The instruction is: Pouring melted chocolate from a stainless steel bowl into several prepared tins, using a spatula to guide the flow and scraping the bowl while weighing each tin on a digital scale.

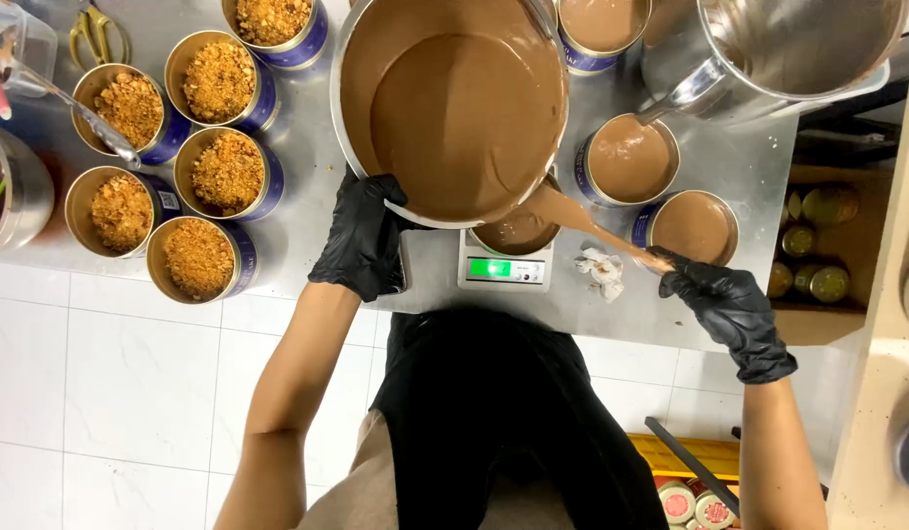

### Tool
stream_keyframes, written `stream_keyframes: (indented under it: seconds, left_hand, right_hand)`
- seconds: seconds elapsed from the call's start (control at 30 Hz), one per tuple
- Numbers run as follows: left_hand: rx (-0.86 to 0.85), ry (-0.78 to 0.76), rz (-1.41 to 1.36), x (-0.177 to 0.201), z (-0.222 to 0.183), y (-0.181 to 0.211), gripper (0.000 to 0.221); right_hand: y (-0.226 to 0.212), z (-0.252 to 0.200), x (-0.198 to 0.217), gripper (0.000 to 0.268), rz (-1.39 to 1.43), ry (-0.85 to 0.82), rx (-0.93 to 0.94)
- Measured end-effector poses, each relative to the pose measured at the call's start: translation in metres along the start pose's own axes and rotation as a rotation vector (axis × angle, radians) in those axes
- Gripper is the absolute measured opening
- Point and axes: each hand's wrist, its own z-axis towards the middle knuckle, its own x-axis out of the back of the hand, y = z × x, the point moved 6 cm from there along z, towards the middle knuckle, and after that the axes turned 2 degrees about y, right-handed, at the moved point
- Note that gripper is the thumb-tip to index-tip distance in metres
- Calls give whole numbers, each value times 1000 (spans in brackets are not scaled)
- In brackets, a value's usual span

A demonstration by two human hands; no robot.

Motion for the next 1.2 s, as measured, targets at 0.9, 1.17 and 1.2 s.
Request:
stream_keyframes:
  seconds: [0.9, 1.17, 1.2]
  left_hand:
    - [277, 94, -179, 4, -13, -21, 25]
    - [276, 232, -15, 80, -3, -23, 22]
    - [262, 265, 12, 87, -2, -20, 24]
  right_hand:
    - [-250, 107, -10, 60, 854, -94, 234]
    - [-34, 108, -113, 64, 630, -169, -285]
    - [-24, 103, -131, 64, 593, -179, -411]
